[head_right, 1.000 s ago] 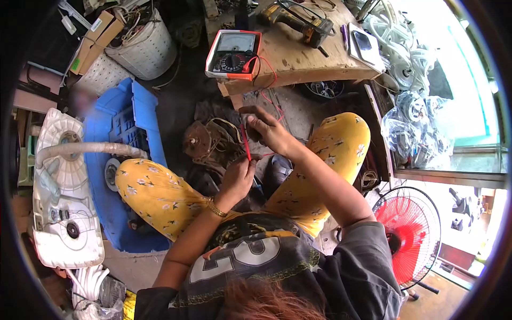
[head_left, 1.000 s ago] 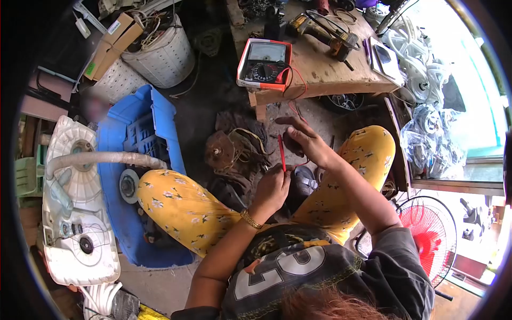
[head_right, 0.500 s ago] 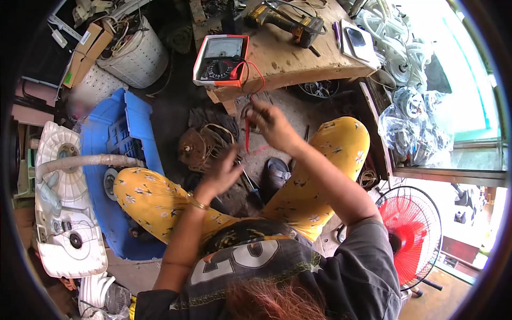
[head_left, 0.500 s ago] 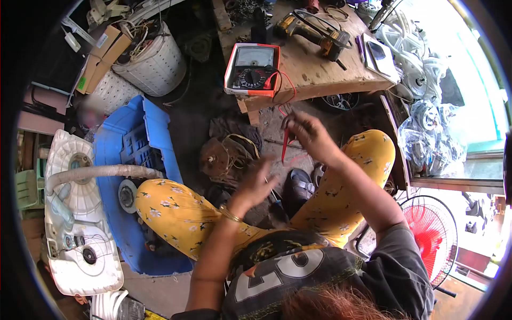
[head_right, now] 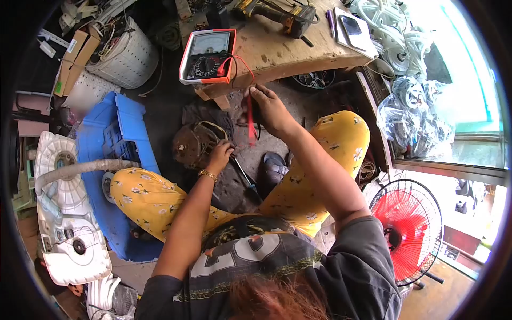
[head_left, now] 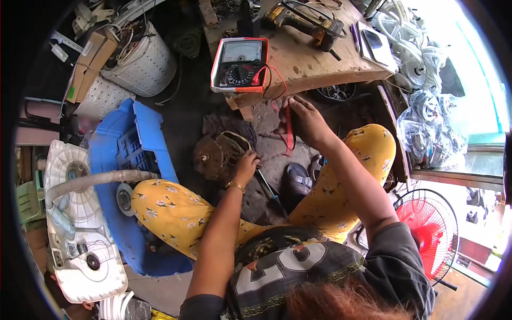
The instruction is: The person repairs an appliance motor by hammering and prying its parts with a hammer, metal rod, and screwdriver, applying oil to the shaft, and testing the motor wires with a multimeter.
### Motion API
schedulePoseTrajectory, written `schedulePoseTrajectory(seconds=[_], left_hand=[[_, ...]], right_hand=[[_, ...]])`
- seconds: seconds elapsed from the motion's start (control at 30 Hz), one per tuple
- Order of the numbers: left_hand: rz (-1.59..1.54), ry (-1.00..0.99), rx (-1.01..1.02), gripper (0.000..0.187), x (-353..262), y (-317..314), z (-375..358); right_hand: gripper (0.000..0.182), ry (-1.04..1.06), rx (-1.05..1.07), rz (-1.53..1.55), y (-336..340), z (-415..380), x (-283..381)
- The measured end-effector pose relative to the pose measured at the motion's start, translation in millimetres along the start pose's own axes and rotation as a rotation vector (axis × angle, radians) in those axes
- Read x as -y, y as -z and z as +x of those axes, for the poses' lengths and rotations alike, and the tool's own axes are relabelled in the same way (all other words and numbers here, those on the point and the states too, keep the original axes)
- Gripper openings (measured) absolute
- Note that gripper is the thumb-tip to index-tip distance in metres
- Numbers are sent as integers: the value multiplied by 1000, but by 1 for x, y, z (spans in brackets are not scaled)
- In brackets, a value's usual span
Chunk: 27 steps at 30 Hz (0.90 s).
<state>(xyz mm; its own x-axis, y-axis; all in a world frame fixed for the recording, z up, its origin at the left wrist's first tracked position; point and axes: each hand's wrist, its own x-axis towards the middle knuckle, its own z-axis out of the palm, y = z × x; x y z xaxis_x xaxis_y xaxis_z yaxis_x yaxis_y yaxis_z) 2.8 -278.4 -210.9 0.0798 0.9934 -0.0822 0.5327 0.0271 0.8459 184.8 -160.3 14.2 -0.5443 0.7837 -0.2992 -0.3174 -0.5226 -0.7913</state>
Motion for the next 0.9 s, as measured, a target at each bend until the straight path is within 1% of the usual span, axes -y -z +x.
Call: schedulePoseTrajectory(seconds=[0.03, 0.07, 0.1, 0.17, 0.2, 0.23, 0.27, 0.33, 0.37, 0.4, 0.47, 0.5, 0.6, 0.63, 0.7, 0.73, 0.83, 0.9], left_hand=[[-66, 79, 2, 17, -1, 2, 2], [-132, 159, 1, 18, -2, 4, 3], [-269, 264, -23, 19, -7, 6, 4], [-374, 291, -80, 17, -13, 16, 6], [-425, 304, -108, 17, -27, 27, 6], [-563, 295, -234, 16, -40, 28, 5], [-598, 287, -278, 16, -45, 33, 2], [-665, 267, -365, 17, -43, 38, -5], [-725, 309, -490, 16, -43, 37, -6], [-747, 329, -511, 16, -49, 41, -10], [-792, 371, -556, 16, -70, 55, -21], [-836, 376, -537, 17, -71, 59, -26], [-843, 488, -473, 18, -74, 67, -42], [-833, 448, -515, 17, -75, 66, -43], [-813, 365, -591, 16, -75, 59, -44], [-817, 367, -583, 16, -72, 59, -44], [-863, 358, -590, 17, -76, 64, -46], [-935, 336, -626, 18, -81, 68, -49]], right_hand=[[19, -71, -18, 35, 3, 2, 0], [21, -117, -22, -30, 5, 3, -1], [22, -164, -24, -96, 7, 4, -3], [28, -259, -55, -247, 8, 6, -14], [29, -280, -48, -293, 9, 9, -22], [30, -302, -42, -338, 11, 12, -31], [32, -323, -37, -383, 14, 15, -39], [32, -329, -42, -338, 10, 17, -45], [31, -340, -49, -325, 9, 19, -47], [30, -352, -55, -311, 6, 20, -49], [25, -330, 10, -368, -1, 23, -56], [23, -319, 44, -396, -2, 24, -61], [17, -347, 165, -416, 0, 31, -81], [19, -343, 104, -471, -4, 33, -87], [20, -287, 171, -669, -8, 36, -93], [21, -259, 203, -769, -10, 36, -95], [24, -175, 324, -741, -12, 40, -108], [24, -167, 319, -735, -15, 39, -112]])
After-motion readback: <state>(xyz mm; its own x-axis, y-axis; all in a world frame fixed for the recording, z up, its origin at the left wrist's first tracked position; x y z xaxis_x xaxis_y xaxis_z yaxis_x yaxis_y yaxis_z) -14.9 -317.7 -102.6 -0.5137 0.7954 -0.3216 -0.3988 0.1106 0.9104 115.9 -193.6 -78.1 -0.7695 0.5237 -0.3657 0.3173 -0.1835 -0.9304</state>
